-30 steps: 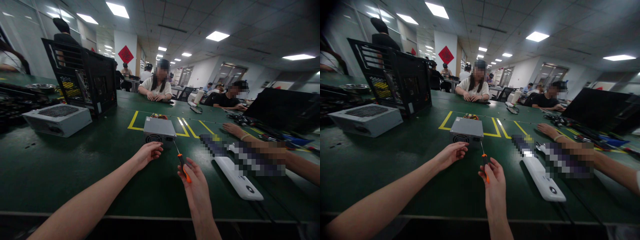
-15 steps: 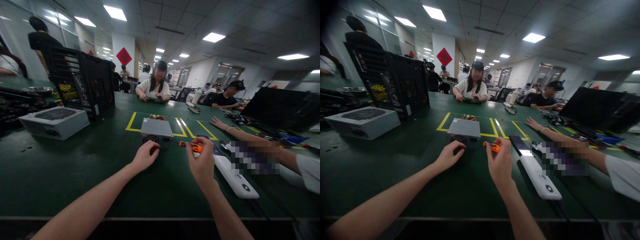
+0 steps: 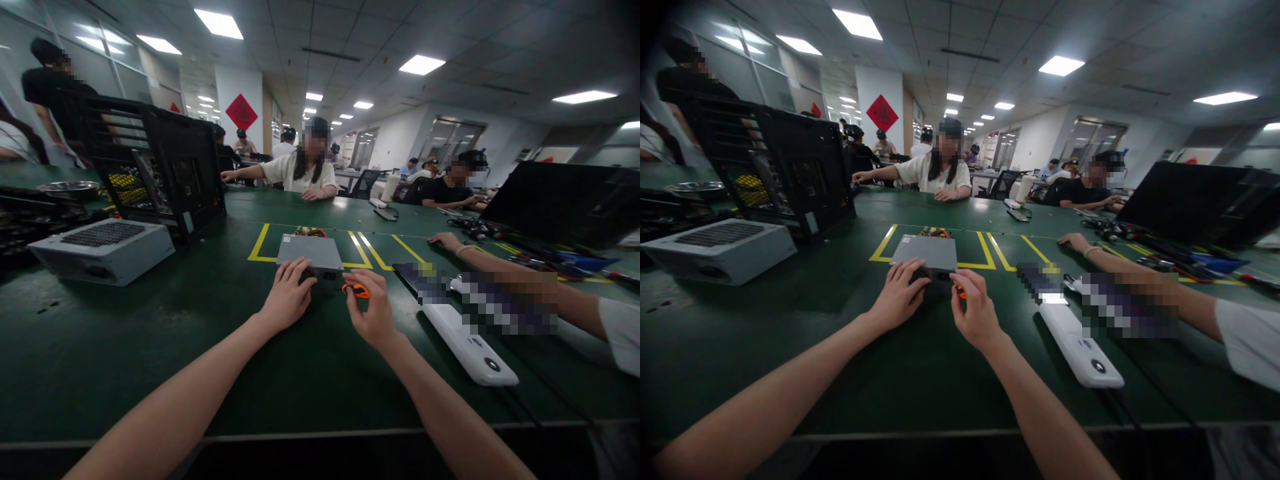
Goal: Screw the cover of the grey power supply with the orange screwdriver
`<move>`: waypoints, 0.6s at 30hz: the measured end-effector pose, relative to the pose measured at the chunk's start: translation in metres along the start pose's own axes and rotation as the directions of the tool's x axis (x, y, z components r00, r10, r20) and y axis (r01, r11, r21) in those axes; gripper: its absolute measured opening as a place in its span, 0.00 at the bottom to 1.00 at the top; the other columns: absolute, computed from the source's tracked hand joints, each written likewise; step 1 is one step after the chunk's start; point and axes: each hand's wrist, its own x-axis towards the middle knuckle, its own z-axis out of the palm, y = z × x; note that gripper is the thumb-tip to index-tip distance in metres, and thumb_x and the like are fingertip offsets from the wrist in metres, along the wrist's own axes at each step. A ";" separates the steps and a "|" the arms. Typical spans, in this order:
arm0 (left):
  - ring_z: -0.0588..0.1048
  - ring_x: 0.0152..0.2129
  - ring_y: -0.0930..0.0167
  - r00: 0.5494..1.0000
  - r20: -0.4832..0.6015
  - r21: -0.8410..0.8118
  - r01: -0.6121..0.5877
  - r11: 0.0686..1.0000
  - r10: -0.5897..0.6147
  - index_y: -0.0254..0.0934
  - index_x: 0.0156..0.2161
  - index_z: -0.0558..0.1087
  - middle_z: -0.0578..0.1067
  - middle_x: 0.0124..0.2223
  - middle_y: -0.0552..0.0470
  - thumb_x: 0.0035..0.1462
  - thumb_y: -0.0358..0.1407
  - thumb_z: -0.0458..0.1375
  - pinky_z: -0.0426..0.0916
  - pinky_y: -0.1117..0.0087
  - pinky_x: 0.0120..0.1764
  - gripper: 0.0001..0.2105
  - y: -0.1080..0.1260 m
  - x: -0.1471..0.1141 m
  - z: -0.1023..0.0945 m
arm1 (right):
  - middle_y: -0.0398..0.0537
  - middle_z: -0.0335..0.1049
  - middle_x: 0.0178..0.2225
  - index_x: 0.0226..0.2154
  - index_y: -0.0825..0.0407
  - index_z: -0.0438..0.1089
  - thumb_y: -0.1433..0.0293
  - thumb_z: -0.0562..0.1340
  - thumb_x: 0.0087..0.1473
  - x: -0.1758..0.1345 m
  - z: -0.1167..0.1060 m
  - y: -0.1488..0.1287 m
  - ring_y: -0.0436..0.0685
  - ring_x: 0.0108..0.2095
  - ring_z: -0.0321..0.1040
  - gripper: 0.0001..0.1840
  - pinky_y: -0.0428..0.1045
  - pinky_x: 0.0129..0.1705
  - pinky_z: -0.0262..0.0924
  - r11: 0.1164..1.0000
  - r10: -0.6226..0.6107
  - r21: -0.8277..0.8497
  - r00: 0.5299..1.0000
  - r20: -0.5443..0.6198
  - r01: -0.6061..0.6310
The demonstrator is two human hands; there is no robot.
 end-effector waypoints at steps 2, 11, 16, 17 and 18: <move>0.53 0.58 0.59 1.000 0.004 -0.014 0.004 1.000 -0.004 0.38 0.44 0.71 0.58 0.59 0.43 0.54 0.27 0.50 0.45 0.51 0.59 0.14 0.000 -0.001 -0.001 | 0.48 0.68 0.43 0.48 0.43 0.55 0.77 0.57 0.50 -0.004 -0.005 0.000 0.58 0.47 0.65 0.23 0.61 0.47 0.64 0.999 -0.042 -0.031 0.999 -0.009 0.041; 0.52 0.59 0.59 1.000 0.026 -0.003 -0.016 1.000 0.016 0.36 0.43 0.72 0.56 0.60 0.41 0.54 0.28 0.52 0.44 0.51 0.59 0.12 0.000 -0.001 -0.002 | 0.45 0.66 0.39 0.43 0.44 0.57 0.80 0.59 0.47 -0.003 -0.017 -0.001 0.57 0.40 0.69 0.22 0.58 0.39 0.67 0.998 -0.059 0.000 0.960 -0.274 0.061; 0.52 0.58 0.58 0.999 0.038 0.014 -0.014 1.000 0.013 0.36 0.43 0.72 0.56 0.60 0.41 0.54 0.29 0.52 0.45 0.49 0.58 0.12 0.000 -0.002 -0.002 | 0.46 0.67 0.38 0.39 0.44 0.57 0.77 0.59 0.49 -0.002 -0.015 0.000 0.57 0.40 0.69 0.17 0.58 0.39 0.67 0.997 -0.047 -0.076 0.970 -0.239 0.029; 0.52 0.58 0.58 0.999 0.039 0.020 -0.013 1.000 0.012 0.37 0.43 0.72 0.56 0.60 0.41 0.54 0.29 0.52 0.45 0.49 0.58 0.12 0.000 -0.002 -0.002 | 0.46 0.68 0.38 0.39 0.45 0.58 0.77 0.59 0.49 -0.001 -0.015 0.000 0.57 0.40 0.69 0.16 0.58 0.39 0.67 0.997 -0.047 -0.076 0.970 -0.239 0.030; 0.52 0.58 0.58 0.999 0.038 0.029 -0.012 1.000 0.011 0.37 0.43 0.72 0.56 0.60 0.42 0.54 0.29 0.52 0.46 0.49 0.58 0.12 0.000 -0.002 -0.002 | 0.46 0.68 0.38 0.39 0.44 0.58 0.77 0.60 0.49 -0.002 -0.015 0.001 0.57 0.40 0.69 0.16 0.58 0.39 0.67 0.997 -0.051 -0.075 0.970 -0.237 0.034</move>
